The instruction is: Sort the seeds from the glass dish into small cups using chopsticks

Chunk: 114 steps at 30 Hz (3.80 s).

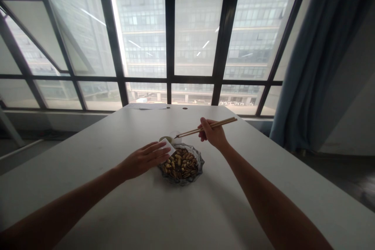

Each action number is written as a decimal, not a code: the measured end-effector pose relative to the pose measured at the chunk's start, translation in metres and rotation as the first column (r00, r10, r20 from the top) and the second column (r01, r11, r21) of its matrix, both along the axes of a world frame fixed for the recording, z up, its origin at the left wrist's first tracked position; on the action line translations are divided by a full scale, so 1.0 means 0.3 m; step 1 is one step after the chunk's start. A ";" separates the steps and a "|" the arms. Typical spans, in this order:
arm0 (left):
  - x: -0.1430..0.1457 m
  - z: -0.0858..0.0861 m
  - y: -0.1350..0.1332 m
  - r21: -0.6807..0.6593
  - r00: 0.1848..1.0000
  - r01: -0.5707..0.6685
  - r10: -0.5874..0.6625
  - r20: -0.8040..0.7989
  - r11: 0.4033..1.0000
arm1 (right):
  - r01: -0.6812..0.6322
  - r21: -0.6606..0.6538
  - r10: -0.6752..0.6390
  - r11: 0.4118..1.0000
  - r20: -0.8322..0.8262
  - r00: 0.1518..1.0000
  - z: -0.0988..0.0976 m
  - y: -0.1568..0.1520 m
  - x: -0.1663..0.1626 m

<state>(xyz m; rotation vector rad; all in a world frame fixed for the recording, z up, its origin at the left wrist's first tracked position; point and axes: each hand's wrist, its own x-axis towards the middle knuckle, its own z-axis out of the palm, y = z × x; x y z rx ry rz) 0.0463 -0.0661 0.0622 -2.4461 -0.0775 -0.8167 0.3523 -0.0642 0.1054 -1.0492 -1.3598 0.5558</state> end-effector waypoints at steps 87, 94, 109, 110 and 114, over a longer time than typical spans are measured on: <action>-0.195 -0.258 0.255 -0.827 0.687 -0.020 0.609 0.396 0.562 | -0.217 -0.205 0.258 0.954 0.201 0.945 -0.068 0.005 -0.064; -0.189 -0.255 0.234 -0.836 0.683 -0.012 0.615 0.394 0.549 | -0.222 -0.205 0.267 0.953 0.223 0.938 -0.071 0.013 -0.050; -0.188 -0.244 0.222 -0.835 0.683 -0.073 0.637 0.356 0.545 | -0.237 -0.199 0.256 0.951 0.071 0.964 -0.093 0.042 -0.040; -0.188 -0.245 0.223 -0.831 0.679 -0.076 0.639 0.361 0.550 | -0.229 -0.199 0.236 0.953 0.011 0.972 -0.096 0.052 -0.029; -0.190 -0.250 0.230 -0.814 0.683 -0.069 0.622 0.383 0.577 | -0.194 -0.266 0.120 0.944 -0.268 0.956 -0.112 0.093 0.017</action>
